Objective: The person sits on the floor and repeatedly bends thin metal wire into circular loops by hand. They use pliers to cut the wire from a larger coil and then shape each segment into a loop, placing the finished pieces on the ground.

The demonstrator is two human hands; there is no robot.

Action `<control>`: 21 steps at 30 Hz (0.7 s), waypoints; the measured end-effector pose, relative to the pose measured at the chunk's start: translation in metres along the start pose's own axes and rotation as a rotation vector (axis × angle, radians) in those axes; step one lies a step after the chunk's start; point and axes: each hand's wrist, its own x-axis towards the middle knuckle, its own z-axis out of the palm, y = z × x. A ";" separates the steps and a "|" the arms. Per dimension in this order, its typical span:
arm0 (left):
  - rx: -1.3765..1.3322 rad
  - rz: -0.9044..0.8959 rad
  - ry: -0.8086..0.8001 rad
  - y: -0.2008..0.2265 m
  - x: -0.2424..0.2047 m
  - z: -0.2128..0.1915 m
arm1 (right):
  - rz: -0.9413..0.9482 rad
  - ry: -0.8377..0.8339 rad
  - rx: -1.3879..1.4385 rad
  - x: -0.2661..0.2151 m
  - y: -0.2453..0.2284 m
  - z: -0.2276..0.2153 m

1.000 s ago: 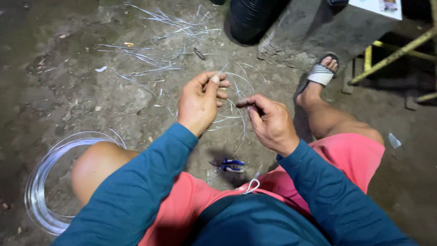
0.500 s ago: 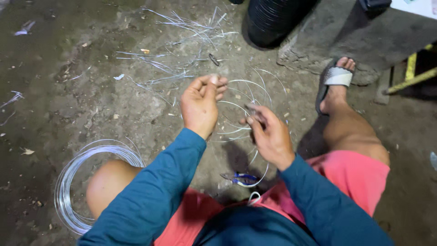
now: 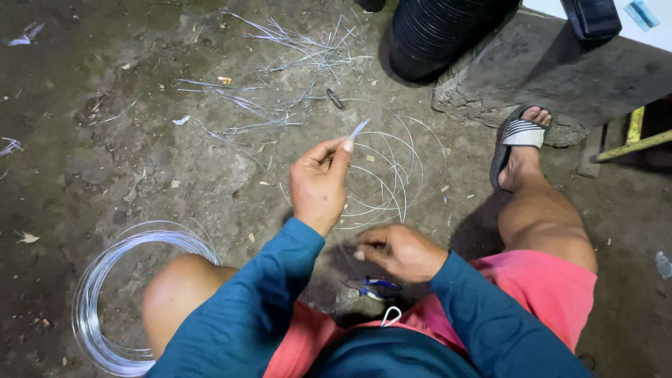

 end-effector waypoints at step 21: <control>0.157 -0.163 -0.137 0.023 -0.037 0.021 | 0.132 0.871 0.081 0.030 -0.040 -0.056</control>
